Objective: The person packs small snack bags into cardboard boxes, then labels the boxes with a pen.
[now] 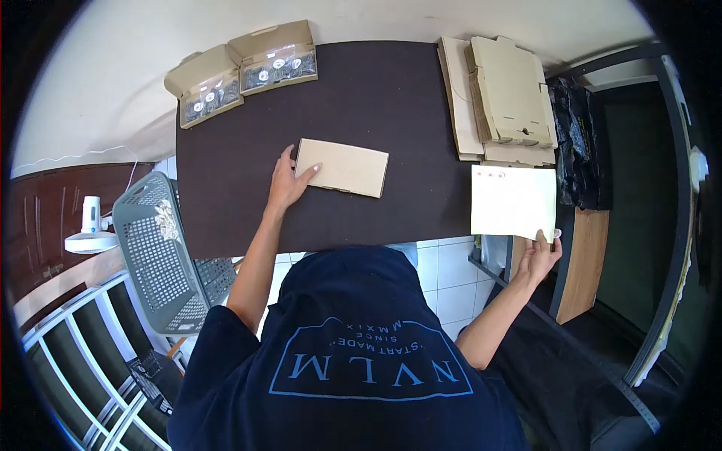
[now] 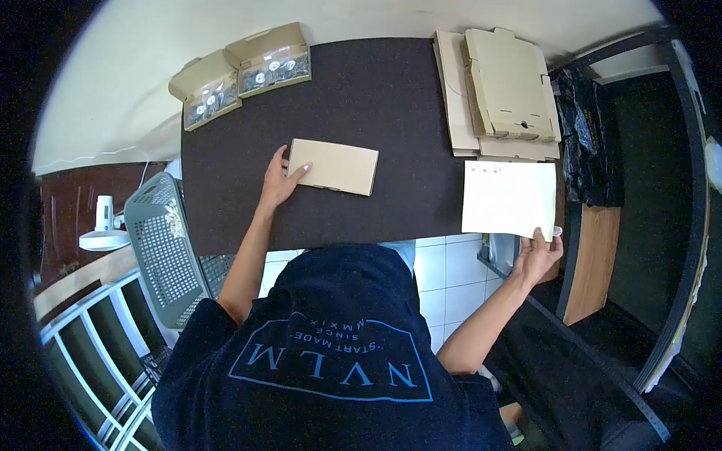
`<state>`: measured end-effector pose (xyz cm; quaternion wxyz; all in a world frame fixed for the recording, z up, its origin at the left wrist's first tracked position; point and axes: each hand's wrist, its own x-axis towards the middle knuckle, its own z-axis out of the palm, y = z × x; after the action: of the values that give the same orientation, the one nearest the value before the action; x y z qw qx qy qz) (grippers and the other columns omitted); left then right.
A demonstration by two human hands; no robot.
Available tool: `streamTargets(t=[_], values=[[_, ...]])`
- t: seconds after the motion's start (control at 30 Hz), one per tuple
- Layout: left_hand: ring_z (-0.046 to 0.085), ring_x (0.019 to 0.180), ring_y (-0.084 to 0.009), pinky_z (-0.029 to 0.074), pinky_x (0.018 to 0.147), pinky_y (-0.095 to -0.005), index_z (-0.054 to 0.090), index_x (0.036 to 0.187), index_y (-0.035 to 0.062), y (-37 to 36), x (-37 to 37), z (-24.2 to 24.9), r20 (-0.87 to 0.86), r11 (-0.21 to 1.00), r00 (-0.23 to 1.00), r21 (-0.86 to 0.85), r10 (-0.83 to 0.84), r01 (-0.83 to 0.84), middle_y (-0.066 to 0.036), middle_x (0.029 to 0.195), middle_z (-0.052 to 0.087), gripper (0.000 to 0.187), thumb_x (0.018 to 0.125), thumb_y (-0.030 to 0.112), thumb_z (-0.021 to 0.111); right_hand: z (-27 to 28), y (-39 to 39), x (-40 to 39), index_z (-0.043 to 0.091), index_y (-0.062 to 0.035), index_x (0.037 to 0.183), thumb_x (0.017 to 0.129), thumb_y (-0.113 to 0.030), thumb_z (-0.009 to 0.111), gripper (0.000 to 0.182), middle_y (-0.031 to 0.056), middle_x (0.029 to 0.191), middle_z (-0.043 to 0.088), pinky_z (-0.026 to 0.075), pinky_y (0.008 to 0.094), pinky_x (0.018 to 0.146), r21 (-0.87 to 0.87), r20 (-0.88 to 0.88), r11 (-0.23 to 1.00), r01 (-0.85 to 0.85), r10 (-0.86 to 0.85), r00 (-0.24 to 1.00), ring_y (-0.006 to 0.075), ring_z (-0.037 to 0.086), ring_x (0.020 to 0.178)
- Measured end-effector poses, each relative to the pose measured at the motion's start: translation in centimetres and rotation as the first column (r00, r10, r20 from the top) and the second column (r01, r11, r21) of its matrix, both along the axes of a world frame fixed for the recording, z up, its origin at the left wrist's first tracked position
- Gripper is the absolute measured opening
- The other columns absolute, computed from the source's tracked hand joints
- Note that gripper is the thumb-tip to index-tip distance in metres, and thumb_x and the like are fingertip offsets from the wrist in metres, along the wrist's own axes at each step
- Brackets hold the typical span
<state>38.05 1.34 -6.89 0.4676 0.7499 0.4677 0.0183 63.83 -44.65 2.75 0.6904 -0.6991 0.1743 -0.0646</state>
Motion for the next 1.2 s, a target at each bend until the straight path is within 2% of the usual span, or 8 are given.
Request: streamTargets(t=[0.23,0.4,0.53,0.6,0.77,0.83,1.0,1.2], values=[[0.056,0.106,-0.0349,0.046,0.093,-0.0441,0.035,0.142,0.0041,-1.0,-0.5,0.0,-0.008,0.997,0.998,0.047,-0.065,0.065,-0.024,0.121,0.053,0.085,0.076,0.036,0.078,-3.0,3.1,-4.2,0.032,-0.0096,0.128,0.083,0.009,0.063,0.059,0.0190,0.118,0.054,0.056,0.0338,0.069,0.060,-0.140,0.998,0.024,-0.015,0.990,0.0243,0.063,0.093],[0.045,0.122,-0.0379,0.040,0.101,-0.0479,0.034,0.144,0.0095,-1.8,-1.8,0.3,-0.018,0.992,0.997,0.094,-0.079,0.080,-0.026,0.137,0.040,0.091,0.071,0.035,0.083,-12.1,5.3,-5.4,0.027,-0.0096,0.123,0.078,0.011,0.062,0.061,0.0190,0.110,0.054,0.046,0.0298,0.053,-0.239,-0.168,0.970,-0.041,0.000,0.986,0.0195,0.058,0.080],[0.026,0.138,-0.0386,0.031,0.108,-0.0552,0.033,0.146,0.0196,-1.9,-1.1,2.0,-0.018,0.824,0.915,0.428,-0.403,0.372,-0.019,0.151,0.025,0.105,0.059,0.032,0.089,-15.6,5.4,-6.0,0.028,-0.0065,0.127,0.079,0.003,0.068,0.063,0.0193,0.107,0.054,0.050,0.0345,0.057,-0.476,-0.085,0.871,-0.119,0.089,0.992,0.0218,0.058,0.078],[0.020,0.142,-0.0377,0.028,0.109,-0.0570,0.036,0.145,0.0229,-1.4,-0.5,1.5,-0.097,0.764,0.842,0.376,-0.531,0.525,-0.014,0.154,0.023,0.107,0.053,0.026,0.091,-9.8,8.7,-7.0,0.046,-0.0022,0.118,0.083,-0.008,0.070,0.042,0.0181,0.097,0.053,0.051,0.0404,0.075,-0.932,0.169,0.336,0.137,0.066,0.983,0.0267,0.057,0.082],[0.018,0.142,-0.0400,0.024,0.113,-0.0552,0.038,0.144,0.0251,-1.3,-0.3,1.3,-0.133,0.741,0.811,0.343,-0.570,0.577,-0.015,0.155,0.019,0.101,0.057,0.027,0.090,-8.0,12.6,-4.7,0.064,-0.0014,0.091,0.086,-0.015,0.070,0.016,0.0128,0.099,0.059,0.050,0.0319,0.070,-0.747,0.014,0.630,-0.212,0.333,0.943,0.0212,0.060,0.083],[0.018,0.142,-0.0404,0.024,0.113,-0.0554,0.041,0.143,0.0242,-2.8,-0.7,1.6,-0.120,0.757,0.828,0.351,-0.547,0.551,-0.016,0.155,0.020,0.098,0.058,0.027,0.090,-9.0,16.0,-4.6,0.066,-0.0030,0.087,0.085,-0.010,0.069,0.008,0.0044,0.082,0.063,0.047,0.0275,0.064,-0.344,-0.110,0.763,-0.548,0.547,0.830,0.0140,0.058,0.073],[0.021,0.139,-0.0425,0.026,0.109,-0.0556,0.050,0.136,0.0181,-5.8,-1.7,2.1,-0.056,0.800,0.897,0.430,-0.439,0.419,-0.018,0.149,0.028,0.083,0.063,0.031,0.087,-8.2,25.7,-7.5,0.067,-0.0038,0.084,0.082,-0.012,0.074,0.011,-0.0027,0.067,0.057,0.038,0.0224,0.050,0.062,-0.357,0.419,-0.906,0.857,0.372,0.0053,0.048,0.057],[0.034,0.134,-0.0360,0.031,0.107,-0.0490,0.060,0.122,0.0097,-5.9,-1.3,2.0,0.196,0.817,0.902,0.526,-0.385,0.235,-0.015,0.134,0.045,0.050,0.078,0.025,0.076,-8.7,30.9,-8.9,0.069,-0.0018,0.082,0.079,-0.018,0.075,0.018,0.0073,0.073,0.068,0.049,0.0292,0.066,-0.311,-0.428,0.123,-0.942,0.867,0.254,0.0139,0.063,0.068]])
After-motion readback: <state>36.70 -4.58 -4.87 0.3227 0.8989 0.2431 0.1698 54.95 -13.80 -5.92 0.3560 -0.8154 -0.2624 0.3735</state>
